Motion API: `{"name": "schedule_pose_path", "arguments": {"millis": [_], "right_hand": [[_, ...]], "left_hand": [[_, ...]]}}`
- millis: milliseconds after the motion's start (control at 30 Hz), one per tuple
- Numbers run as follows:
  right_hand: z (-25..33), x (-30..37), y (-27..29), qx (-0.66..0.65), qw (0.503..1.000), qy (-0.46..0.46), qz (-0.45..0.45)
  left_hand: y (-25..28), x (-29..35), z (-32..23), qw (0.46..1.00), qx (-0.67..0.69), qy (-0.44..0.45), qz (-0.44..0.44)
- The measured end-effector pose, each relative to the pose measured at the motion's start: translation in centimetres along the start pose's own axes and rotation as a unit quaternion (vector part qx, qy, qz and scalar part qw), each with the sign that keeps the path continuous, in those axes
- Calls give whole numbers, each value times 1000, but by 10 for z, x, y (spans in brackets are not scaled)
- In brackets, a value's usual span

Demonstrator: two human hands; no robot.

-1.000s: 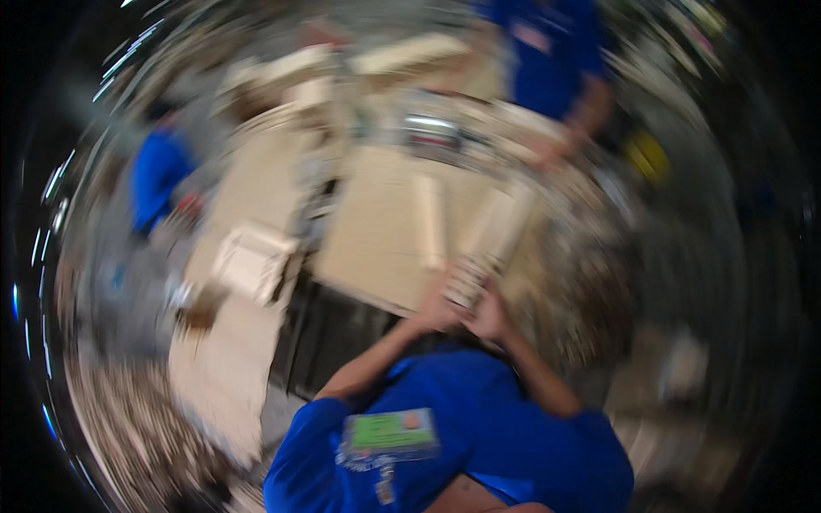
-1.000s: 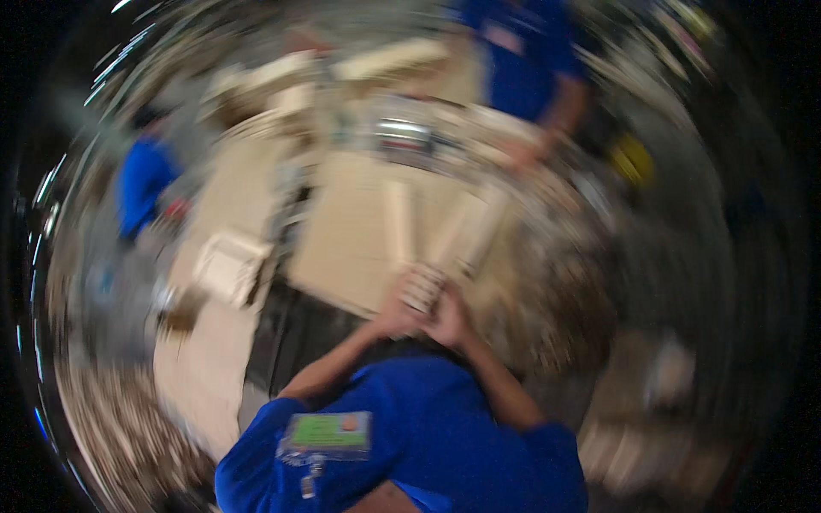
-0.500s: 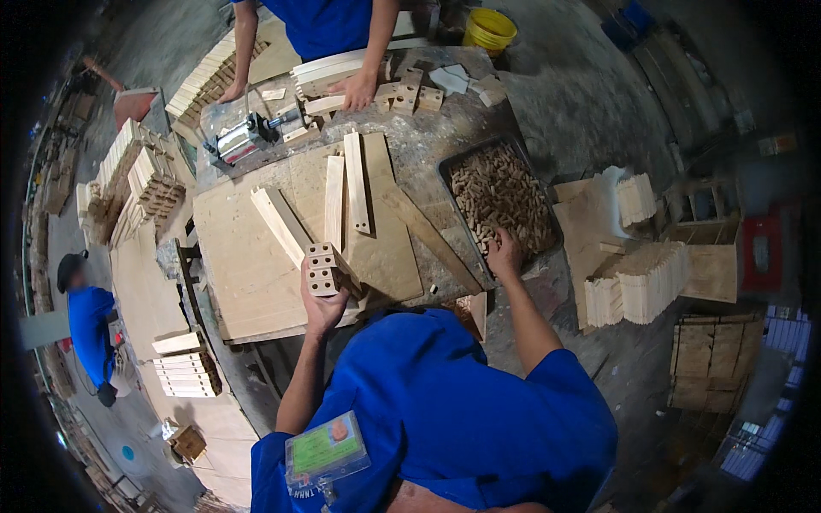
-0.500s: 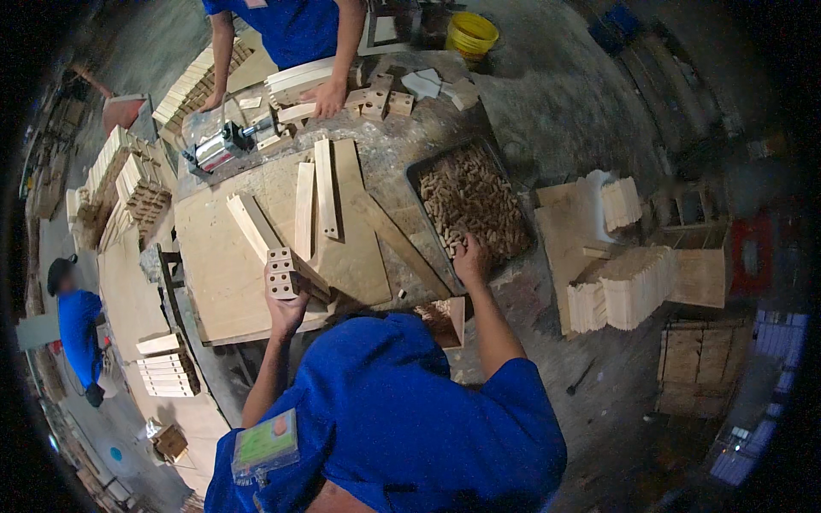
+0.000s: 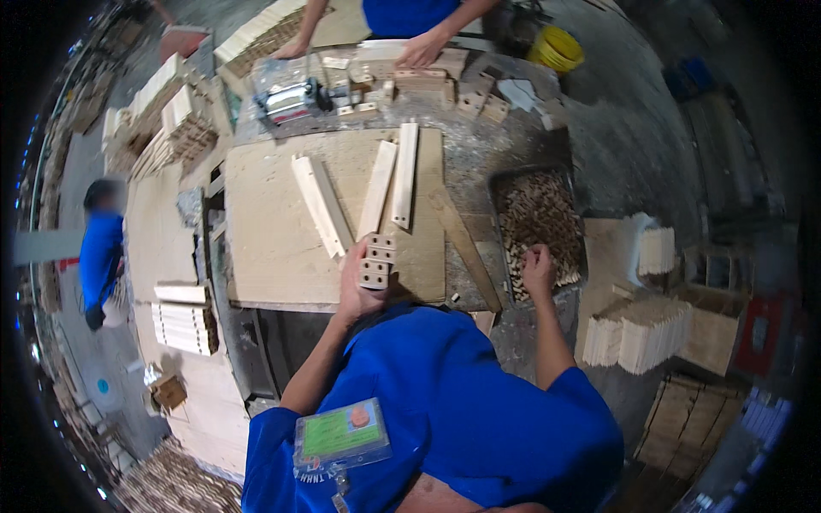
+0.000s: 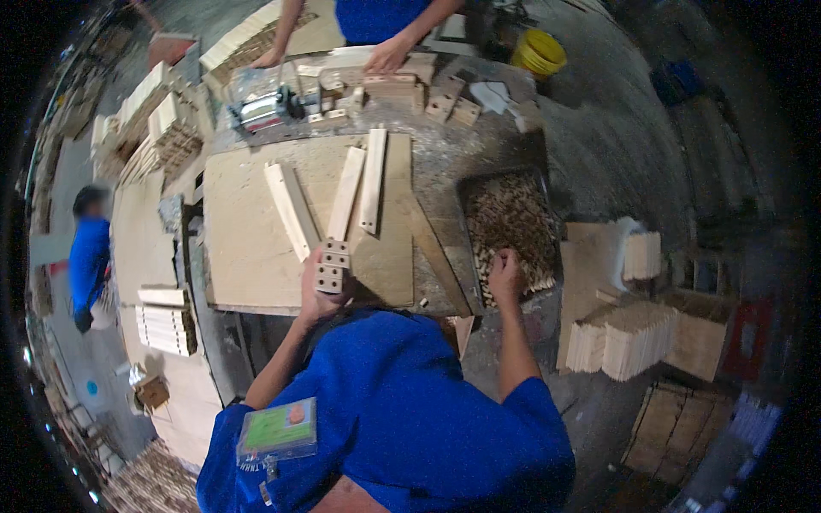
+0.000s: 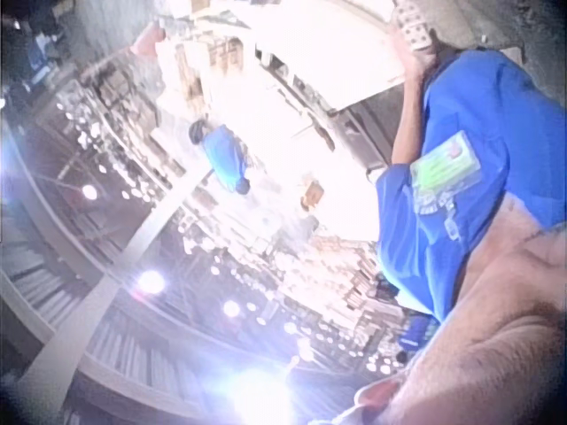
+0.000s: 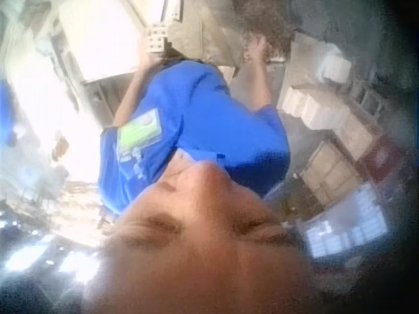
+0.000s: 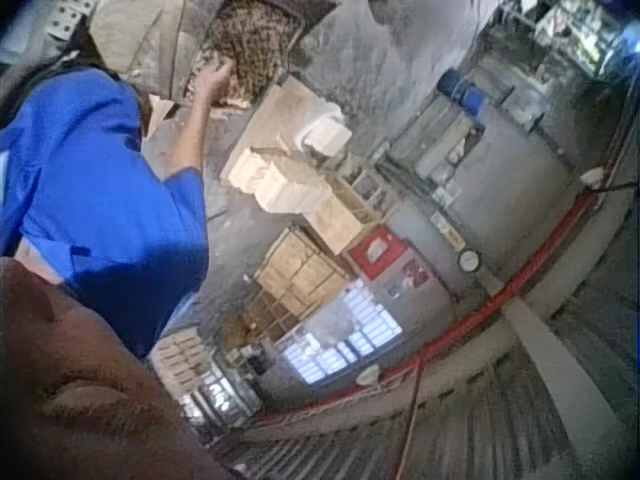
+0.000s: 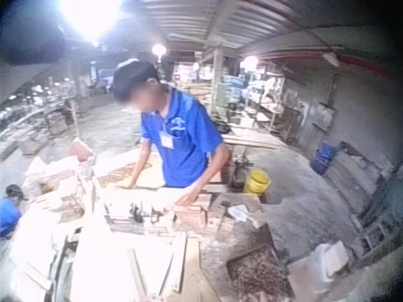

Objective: The person inserts small cylindrical wooden pegs into pre-drilled holes on rectangular wooden blocks. They repeatedly pick up blocks, insert pegs one by one, and place the completed blocks on the table. Other workers are visible in the background performing similar tasks.

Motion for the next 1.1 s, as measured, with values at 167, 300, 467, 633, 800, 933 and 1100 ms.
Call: {"name": "schedule_pose_path", "arguments": {"millis": [167, 300, 467, 633, 800, 933, 1100], "right_hand": [[155, 32, 10, -287, 930, 150, 171], [274, 58, 23, -240, 853, 404, 227], [314, 60, -5, -176, 767, 562, 253], [319, 58, -4, -83, 727, 628, 266], [317, 60, -4, -5, 701, 672, 239], [312, 63, -8, 2, 715, 655, 243], [301, 68, -12, -28, 771, 592, 235]], "left_hand": [[-3, 0, 5, 999, 16, -49, -12], [-5, 4, 8, 994, 28, -100, -32], [-6, 7, -3, 994, 44, -96, -24], [-2, 9, -16, 994, 34, -102, -27], [-7, 10, -11, 990, 33, -132, -32], [-9, 9, -5, 991, -12, -133, -3], [-16, 8, -8, 990, 6, -141, 8]]}}
Point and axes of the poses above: each hand's wrist, its own x-axis away from the middle knuckle, its own y-axis out of the back of the hand, z = x × y, the point moved 2 cm from there along -x, towards the middle knuckle, and after that the axes turned 8 degrees about -z, right-handed, at the moved point
